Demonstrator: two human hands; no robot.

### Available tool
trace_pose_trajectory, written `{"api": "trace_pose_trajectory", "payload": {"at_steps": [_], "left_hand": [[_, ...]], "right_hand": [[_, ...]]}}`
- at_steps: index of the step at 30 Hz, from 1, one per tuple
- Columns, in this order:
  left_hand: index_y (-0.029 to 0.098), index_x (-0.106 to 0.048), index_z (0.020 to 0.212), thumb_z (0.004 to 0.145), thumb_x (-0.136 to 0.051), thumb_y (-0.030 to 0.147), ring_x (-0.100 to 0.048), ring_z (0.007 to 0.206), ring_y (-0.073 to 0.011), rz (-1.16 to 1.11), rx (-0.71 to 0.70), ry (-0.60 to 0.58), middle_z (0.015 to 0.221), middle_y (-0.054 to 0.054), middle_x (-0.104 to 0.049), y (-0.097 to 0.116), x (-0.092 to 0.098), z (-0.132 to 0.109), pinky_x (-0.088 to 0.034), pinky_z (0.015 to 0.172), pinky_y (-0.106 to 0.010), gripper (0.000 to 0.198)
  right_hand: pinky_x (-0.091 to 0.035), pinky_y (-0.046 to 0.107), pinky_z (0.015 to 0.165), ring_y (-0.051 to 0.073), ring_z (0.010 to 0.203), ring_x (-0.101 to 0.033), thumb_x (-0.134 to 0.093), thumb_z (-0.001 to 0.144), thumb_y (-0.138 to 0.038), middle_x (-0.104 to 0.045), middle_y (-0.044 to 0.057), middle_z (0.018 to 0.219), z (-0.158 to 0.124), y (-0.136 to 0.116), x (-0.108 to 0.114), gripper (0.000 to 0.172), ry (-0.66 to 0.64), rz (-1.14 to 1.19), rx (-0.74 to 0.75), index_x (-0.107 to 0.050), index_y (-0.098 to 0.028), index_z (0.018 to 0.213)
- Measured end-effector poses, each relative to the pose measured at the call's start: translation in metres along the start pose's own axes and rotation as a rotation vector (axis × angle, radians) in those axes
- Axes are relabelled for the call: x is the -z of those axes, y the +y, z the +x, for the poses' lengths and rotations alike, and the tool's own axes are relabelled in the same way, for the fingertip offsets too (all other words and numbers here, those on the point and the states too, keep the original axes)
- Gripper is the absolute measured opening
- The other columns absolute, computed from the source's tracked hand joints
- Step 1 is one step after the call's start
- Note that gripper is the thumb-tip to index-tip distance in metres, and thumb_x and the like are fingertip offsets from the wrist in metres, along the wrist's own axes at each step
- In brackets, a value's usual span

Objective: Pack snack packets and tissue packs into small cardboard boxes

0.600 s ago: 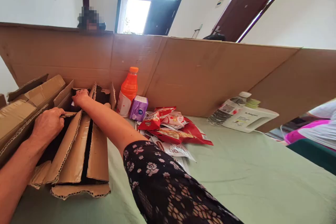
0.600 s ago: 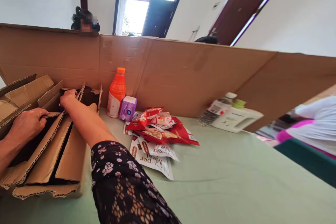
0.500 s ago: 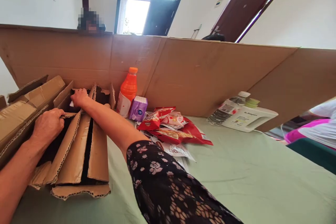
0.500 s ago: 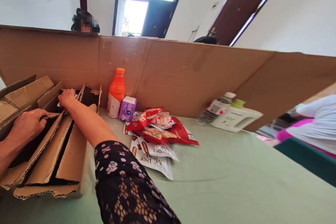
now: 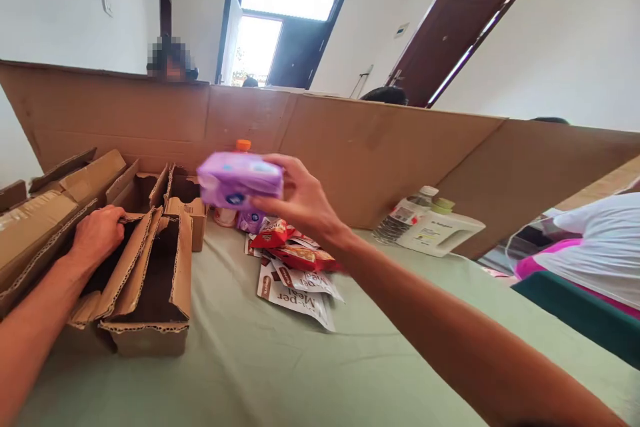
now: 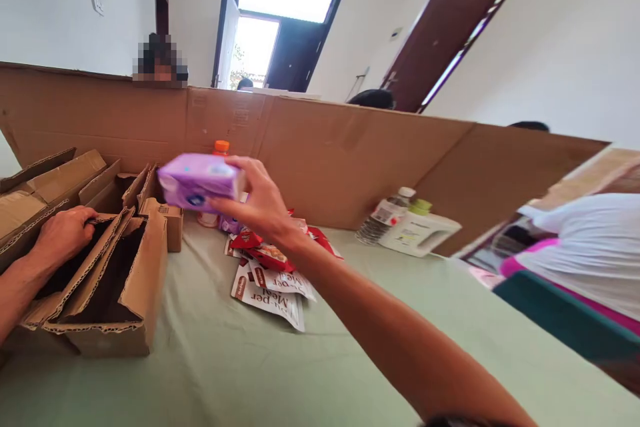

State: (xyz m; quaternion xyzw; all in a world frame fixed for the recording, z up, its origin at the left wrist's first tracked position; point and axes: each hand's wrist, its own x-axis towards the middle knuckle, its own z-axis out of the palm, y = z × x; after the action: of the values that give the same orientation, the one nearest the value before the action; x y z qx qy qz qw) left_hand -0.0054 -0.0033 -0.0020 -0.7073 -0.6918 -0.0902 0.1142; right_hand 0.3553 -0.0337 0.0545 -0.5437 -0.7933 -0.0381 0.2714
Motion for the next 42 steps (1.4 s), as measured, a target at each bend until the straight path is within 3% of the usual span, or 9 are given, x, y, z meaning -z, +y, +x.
{"api": "trace_pose_trajectory", "payload": {"at_steps": [3, 7, 13, 16, 20, 26, 33, 38, 42], "left_hand": [[0.019, -0.071, 0.11, 0.096, -0.05, 0.019, -0.071, 0.107, -0.0256, 0.002, 0.011, -0.01, 0.116, -0.01, -0.074, 0.003, -0.001, 0.0, -0.055, 0.092, -0.04, 0.025], [0.017, -0.067, 0.121, 0.097, -0.061, 0.027, -0.066, 0.117, -0.0233, 0.02, 0.009, -0.013, 0.131, -0.01, -0.068, 0.012, 0.003, -0.011, -0.053, 0.101, -0.043, 0.026], [0.025, -0.053, 0.146, 0.092, -0.053, 0.023, -0.049, 0.142, -0.0266, 0.112, 0.057, 0.148, 0.168, -0.006, -0.033, -0.005, 0.047, -0.066, -0.042, 0.115, -0.037, 0.054], [0.017, -0.061, 0.136, 0.09, -0.051, 0.027, -0.048, 0.14, -0.0371, 0.157, 0.17, 0.231, 0.158, -0.016, -0.047, -0.044, 0.076, -0.096, -0.038, 0.116, -0.052, 0.048], [0.011, -0.072, 0.116, 0.085, -0.053, 0.035, -0.069, 0.104, -0.0416, 0.112, 0.27, 0.263, 0.106, -0.019, -0.076, -0.092, 0.087, -0.122, -0.052, 0.093, -0.056, 0.044], [0.02, -0.074, 0.103, 0.088, -0.051, 0.028, -0.071, 0.098, -0.0282, -0.026, 0.131, 0.513, 0.1, -0.009, -0.079, -0.079, 0.052, -0.164, -0.05, 0.097, -0.045, 0.028], [0.023, -0.068, 0.099, 0.088, -0.054, 0.009, -0.072, 0.099, -0.0242, -0.105, 0.068, 0.839, 0.101, -0.004, -0.079, -0.062, 0.005, -0.19, -0.041, 0.106, -0.049, 0.022], [0.022, -0.067, 0.101, 0.092, -0.055, 0.008, -0.071, 0.102, -0.0247, -0.148, 0.111, 1.02, 0.099, -0.005, -0.079, -0.062, -0.02, -0.188, -0.04, 0.108, -0.051, 0.02], [0.023, -0.068, 0.102, 0.093, -0.057, 0.009, -0.07, 0.105, -0.0239, -0.179, 0.124, 1.091, 0.099, -0.004, -0.079, -0.061, -0.033, -0.186, -0.042, 0.107, -0.049, 0.02]], "right_hand": [[-0.053, 0.043, 0.101, 0.029, 0.127, -0.06, -0.065, 0.084, -0.044, -0.056, 0.009, 0.144, -0.04, 0.048, -0.015, 0.066, -0.034, 0.158, -0.054, -0.047, -0.033, 0.147], [-0.041, 0.049, 0.117, 0.033, 0.141, -0.049, -0.072, 0.073, -0.038, -0.053, 0.015, 0.15, -0.052, 0.09, -0.071, 0.066, -0.252, 0.055, 0.156, -0.061, -0.027, 0.137], [-0.042, 0.056, 0.115, 0.037, 0.144, -0.046, -0.067, 0.067, -0.026, -0.038, 0.014, 0.163, -0.066, 0.131, -0.117, 0.083, -0.368, -0.032, 0.234, -0.053, -0.034, 0.149], [-0.044, 0.059, 0.112, 0.037, 0.145, -0.044, -0.068, 0.074, -0.04, -0.035, 0.007, 0.166, -0.082, 0.142, -0.111, 0.08, -0.285, 0.003, 0.237, -0.047, -0.046, 0.151], [-0.048, 0.06, 0.108, 0.037, 0.139, -0.051, -0.061, 0.083, -0.055, -0.043, 0.007, 0.162, -0.088, 0.133, -0.101, 0.056, -0.239, 0.044, 0.204, -0.061, -0.046, 0.138], [-0.056, 0.057, 0.1, 0.037, 0.122, -0.066, -0.051, 0.09, -0.064, -0.063, 0.015, 0.143, -0.06, 0.077, -0.084, 0.05, -0.163, 0.146, 0.224, -0.078, -0.028, 0.11], [-0.059, 0.047, 0.095, 0.029, 0.109, -0.073, -0.055, 0.095, -0.047, -0.074, 0.01, 0.124, -0.014, -0.049, -0.055, 0.03, -0.016, 0.35, 0.451, -0.078, -0.027, 0.093], [-0.055, 0.04, 0.097, 0.023, 0.108, -0.072, -0.053, 0.097, -0.026, -0.075, 0.008, 0.121, 0.037, -0.159, -0.072, 0.023, -0.022, 0.419, 0.741, -0.077, -0.024, 0.098], [-0.05, 0.034, 0.099, 0.022, 0.115, -0.069, -0.056, 0.096, -0.017, -0.075, 0.008, 0.121, 0.08, -0.24, -0.105, 0.023, -0.258, 0.248, 0.869, -0.076, -0.022, 0.106]]}}
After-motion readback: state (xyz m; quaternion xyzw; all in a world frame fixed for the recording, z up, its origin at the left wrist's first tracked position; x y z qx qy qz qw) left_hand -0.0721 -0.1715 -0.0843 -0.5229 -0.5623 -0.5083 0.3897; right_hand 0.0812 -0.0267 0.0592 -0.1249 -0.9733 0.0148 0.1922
